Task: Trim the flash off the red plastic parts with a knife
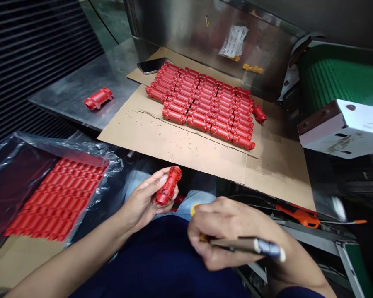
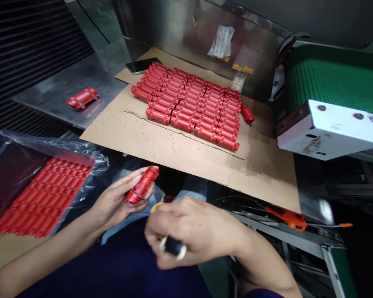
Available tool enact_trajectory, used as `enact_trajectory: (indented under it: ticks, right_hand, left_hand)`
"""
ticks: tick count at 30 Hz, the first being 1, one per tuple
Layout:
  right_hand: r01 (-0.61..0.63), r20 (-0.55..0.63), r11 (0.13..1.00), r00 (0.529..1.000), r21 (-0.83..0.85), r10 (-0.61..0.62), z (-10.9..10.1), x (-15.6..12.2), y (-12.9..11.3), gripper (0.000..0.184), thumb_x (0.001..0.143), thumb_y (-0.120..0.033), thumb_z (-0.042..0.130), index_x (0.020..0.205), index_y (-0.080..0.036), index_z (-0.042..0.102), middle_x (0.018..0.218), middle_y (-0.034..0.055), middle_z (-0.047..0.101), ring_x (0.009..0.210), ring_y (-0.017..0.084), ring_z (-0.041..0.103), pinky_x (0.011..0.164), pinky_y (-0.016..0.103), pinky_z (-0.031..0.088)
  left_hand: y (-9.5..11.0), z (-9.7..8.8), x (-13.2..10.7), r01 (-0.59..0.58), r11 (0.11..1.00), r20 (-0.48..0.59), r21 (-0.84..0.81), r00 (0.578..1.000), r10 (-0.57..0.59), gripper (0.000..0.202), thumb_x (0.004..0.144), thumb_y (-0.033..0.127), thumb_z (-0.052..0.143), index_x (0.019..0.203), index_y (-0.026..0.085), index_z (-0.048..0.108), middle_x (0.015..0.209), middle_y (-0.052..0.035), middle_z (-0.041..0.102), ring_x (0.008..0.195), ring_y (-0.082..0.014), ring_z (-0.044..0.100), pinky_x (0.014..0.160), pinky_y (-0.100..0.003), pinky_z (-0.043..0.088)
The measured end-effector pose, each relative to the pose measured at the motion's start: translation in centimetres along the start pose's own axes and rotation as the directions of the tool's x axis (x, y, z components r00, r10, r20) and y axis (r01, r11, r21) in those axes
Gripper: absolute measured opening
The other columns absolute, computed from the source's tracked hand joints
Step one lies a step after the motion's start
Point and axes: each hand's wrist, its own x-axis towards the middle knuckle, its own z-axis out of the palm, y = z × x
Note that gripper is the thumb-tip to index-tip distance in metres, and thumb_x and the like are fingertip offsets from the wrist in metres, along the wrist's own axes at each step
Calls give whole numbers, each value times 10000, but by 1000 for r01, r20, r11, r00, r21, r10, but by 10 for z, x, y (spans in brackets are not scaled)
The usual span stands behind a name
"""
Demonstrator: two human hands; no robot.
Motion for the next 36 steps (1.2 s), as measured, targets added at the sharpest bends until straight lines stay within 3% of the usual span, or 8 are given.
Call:
enact_trajectory:
  ticks: [2, 5, 7, 11, 15, 22, 32, 36]
  right_hand:
    - [-158, -68, 987, 985, 7, 158, -5, -15, 4, 101, 1051, -141, 655, 983, -215, 640, 862, -22, 667, 695, 104, 617, 635, 227, 513]
    - [-384, -380, 918, 867, -97, 322, 9, -25, 16, 98, 1094, -234, 691, 1002, -200, 687, 918, 29, 674, 770, 150, 652, 694, 273, 558]
    - [-344, -541, 936, 803, -76, 251, 27, -25, 22, 47, 1069, -227, 739, 1083, -182, 736, 989, 69, 708, 862, 180, 701, 761, 300, 611]
    - [-119, -716, 992, 696, -45, 51, 62, -13, 26, 351, 1023, -83, 739, 1365, -159, 737, 1226, 157, 776, 1098, 235, 781, 915, 350, 690]
    - [-28, -803, 998, 596, -63, -33, 83, -4, 28, 409, 1042, -86, 707, 1440, -179, 732, 1329, 179, 775, 1161, 263, 800, 941, 376, 726]
    - [1, -795, 988, 594, -155, -126, 85, 5, 35, 399, 1086, -136, 667, 1482, -181, 699, 1307, 188, 800, 1159, 279, 817, 928, 428, 728]
    - [43, -792, 987, 593, -152, -148, 86, 7, 37, 350, 1067, -110, 688, 1415, -112, 731, 1254, 210, 806, 1129, 280, 813, 917, 425, 711]
    - [35, -803, 990, 582, -137, -131, 86, 6, 37, 389, 1062, -126, 698, 1448, -158, 722, 1269, 183, 808, 1122, 275, 811, 908, 419, 716]
  left_hand:
    - [2, -2, 2, -22, 999, 62, -37, 998, 25, 428, 1037, 371, 727, 1404, 172, 630, 801, -79, 699, 539, -113, 496, 495, -208, 395]
    - [2, -3, 4, -58, 997, 92, -57, 994, 63, 393, 1044, 379, 719, 1365, 165, 649, 833, -94, 707, 579, -136, 535, 521, -234, 435]
    - [1, -5, 4, -110, 993, 72, -36, 991, 113, 403, 1035, 373, 742, 1368, 158, 664, 893, -105, 719, 698, -174, 628, 611, -267, 525]
    - [-2, -10, 3, -249, 967, 53, 62, 968, 246, 568, 981, 334, 835, 1491, 191, 630, 1070, -120, 766, 984, -229, 739, 880, -323, 616]
    - [-6, -14, 1, -388, 907, 38, 163, 921, 387, 401, 957, 237, 858, 1325, 231, 699, 1162, -103, 796, 1087, -243, 778, 971, -347, 635]
    - [-11, -14, -1, -450, 863, 29, 230, 890, 456, 311, 918, 194, 890, 1192, 239, 749, 1187, -60, 783, 1096, -237, 802, 990, -324, 651]
    - [-10, -13, -2, -448, 861, 29, 241, 890, 456, 308, 909, 206, 899, 1182, 223, 756, 1170, -67, 784, 1077, -237, 801, 964, -323, 659]
    - [-9, -10, -3, -435, 872, 23, 224, 897, 441, 296, 912, 194, 896, 1172, 230, 760, 1169, -60, 784, 1094, -224, 790, 976, -308, 650]
